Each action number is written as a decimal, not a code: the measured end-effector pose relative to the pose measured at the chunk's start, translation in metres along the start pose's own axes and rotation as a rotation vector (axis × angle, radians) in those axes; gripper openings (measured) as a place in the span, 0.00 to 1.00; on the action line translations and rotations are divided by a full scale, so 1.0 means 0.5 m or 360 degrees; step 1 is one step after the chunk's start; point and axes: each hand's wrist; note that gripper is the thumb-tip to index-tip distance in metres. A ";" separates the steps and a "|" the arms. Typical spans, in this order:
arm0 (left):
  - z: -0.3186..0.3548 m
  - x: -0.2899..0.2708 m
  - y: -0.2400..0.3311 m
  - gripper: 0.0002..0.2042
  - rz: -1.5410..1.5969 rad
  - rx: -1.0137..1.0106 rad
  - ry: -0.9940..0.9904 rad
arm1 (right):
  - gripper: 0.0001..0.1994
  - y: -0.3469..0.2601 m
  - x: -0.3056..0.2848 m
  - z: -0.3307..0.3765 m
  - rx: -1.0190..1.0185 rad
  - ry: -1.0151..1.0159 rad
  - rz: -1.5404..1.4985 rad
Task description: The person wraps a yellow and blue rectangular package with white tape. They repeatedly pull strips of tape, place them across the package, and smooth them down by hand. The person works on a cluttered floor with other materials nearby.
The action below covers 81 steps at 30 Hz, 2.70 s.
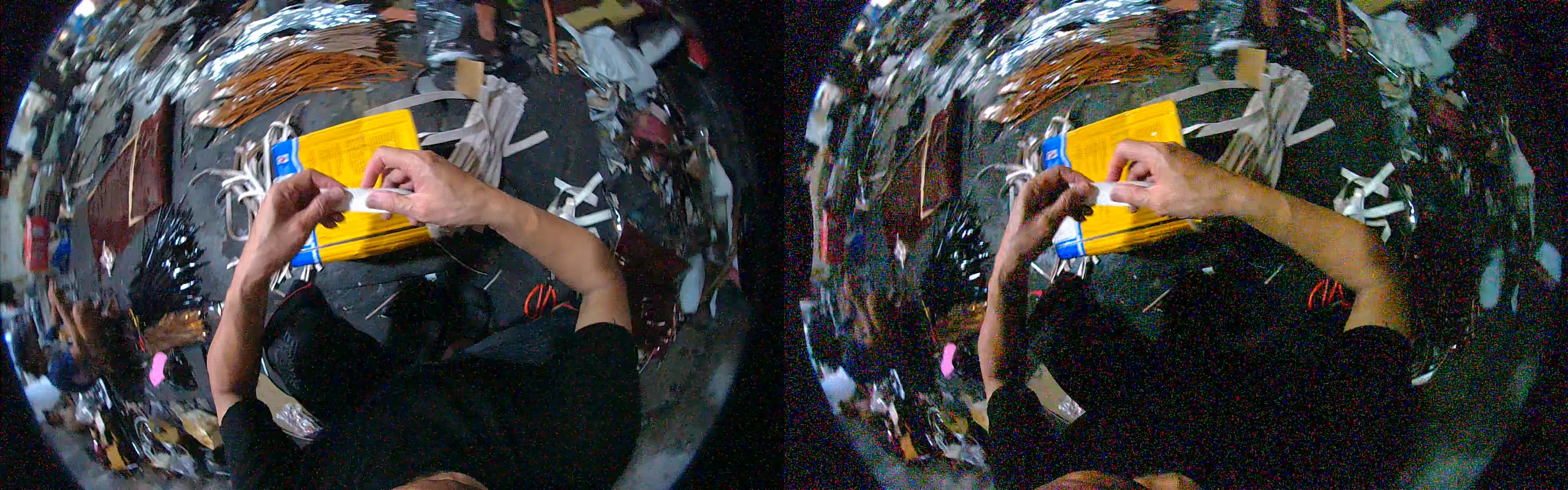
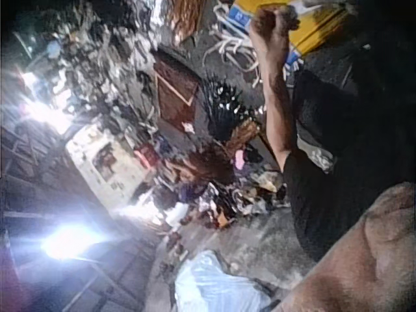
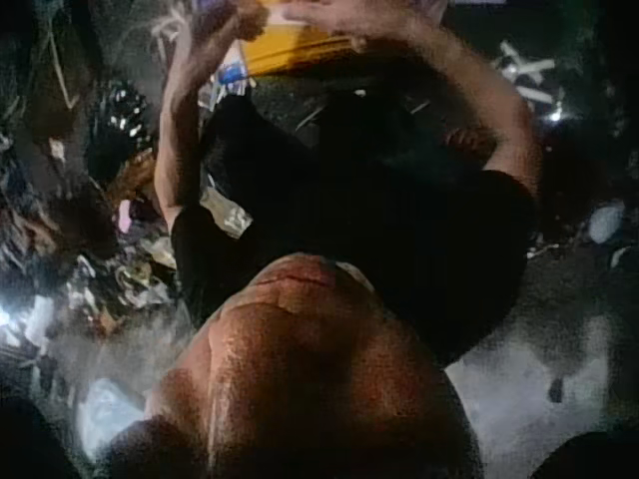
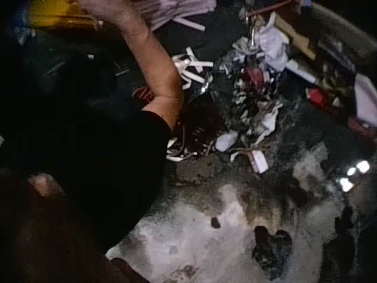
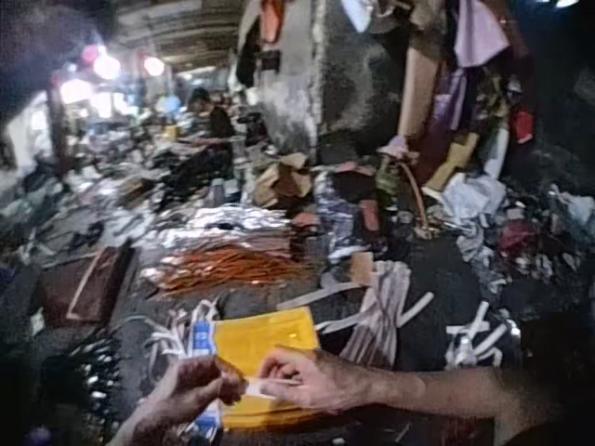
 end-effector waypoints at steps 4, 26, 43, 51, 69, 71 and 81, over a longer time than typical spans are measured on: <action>0.049 -0.117 -0.084 0.08 -0.0077 0.0069 0.0415 | 0.11 0.052 -0.050 0.029 0.0432 -0.0083 0.0247; 0.050 -0.092 -0.230 0.09 0.0004 0.0056 0.0984 | 0.09 0.094 0.197 -0.224 -0.0626 0.0337 0.0698; 0.041 -0.099 -0.276 0.09 0.0229 0.0022 0.0944 | 0.09 0.136 0.216 -0.246 -0.0702 0.0361 0.0651; 0.034 -0.103 -0.283 0.09 0.0631 -0.0074 0.0877 | 0.08 0.133 0.225 -0.244 -0.0853 0.0322 0.1259; 0.037 -0.086 -0.301 0.09 0.0689 -0.0050 0.0981 | 0.08 0.141 0.242 -0.256 -0.0767 0.0478 0.0867; 0.033 -0.086 -0.309 0.08 0.0951 -0.0101 0.0962 | 0.08 0.141 0.242 -0.256 -0.0774 0.0460 0.0856; 0.032 -0.106 -0.355 0.08 0.1197 -0.0180 0.0926 | 0.09 0.144 0.235 -0.254 -0.0804 0.0412 0.0865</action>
Point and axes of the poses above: each hand's wrist, its own z-axis away from the middle knuckle, its own x-axis out of the palm, y = z × x, and after that the axes turned 2 degrees about -y, right-handed
